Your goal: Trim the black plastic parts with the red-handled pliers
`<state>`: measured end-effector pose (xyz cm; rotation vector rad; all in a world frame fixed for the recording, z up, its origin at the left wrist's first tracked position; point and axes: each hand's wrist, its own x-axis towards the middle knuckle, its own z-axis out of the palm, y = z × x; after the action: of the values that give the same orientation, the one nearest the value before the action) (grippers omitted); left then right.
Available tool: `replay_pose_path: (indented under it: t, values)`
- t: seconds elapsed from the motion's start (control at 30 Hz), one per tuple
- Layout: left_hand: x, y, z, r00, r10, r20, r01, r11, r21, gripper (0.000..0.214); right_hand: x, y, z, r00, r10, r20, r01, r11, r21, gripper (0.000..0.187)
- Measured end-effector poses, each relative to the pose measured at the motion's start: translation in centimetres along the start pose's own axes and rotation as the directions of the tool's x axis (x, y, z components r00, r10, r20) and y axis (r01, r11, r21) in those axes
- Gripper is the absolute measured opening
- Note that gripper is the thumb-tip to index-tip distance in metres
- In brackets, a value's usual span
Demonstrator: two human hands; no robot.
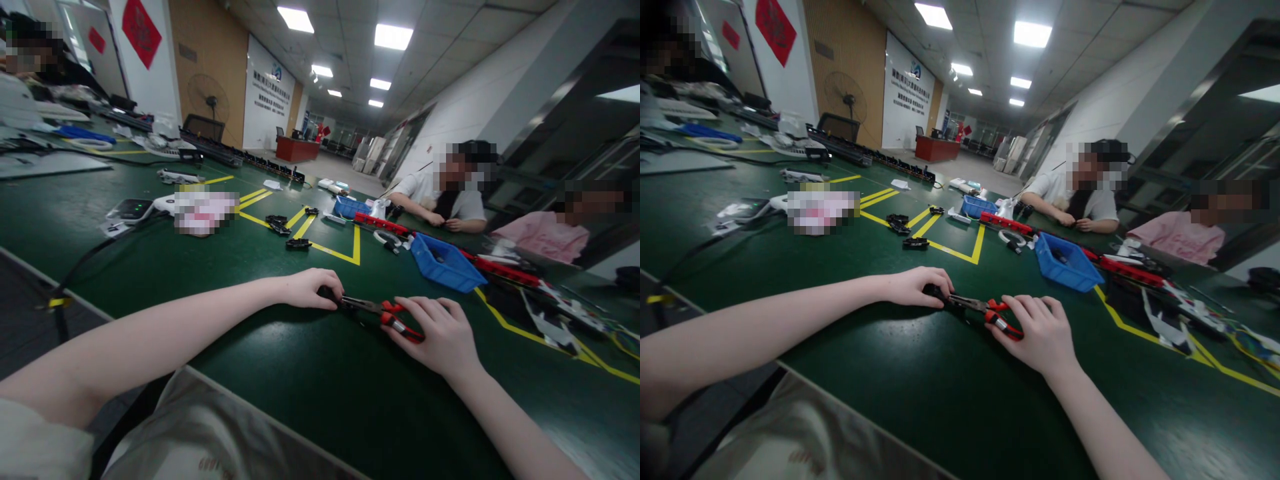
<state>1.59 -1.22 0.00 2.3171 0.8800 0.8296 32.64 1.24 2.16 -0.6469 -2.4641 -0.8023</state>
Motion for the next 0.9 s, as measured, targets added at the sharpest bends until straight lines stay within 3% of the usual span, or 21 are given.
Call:
replay_pose_path:
  t: [0.9]
  values:
    - [0.03, -0.01, 0.11, 0.999, 0.032, -0.004, -0.032, 0.999, 0.005, 0.015, 0.39, -0.44, -0.2, 0.996, 0.016, 0.086, -0.03, 0.986, 0.165, 0.034]
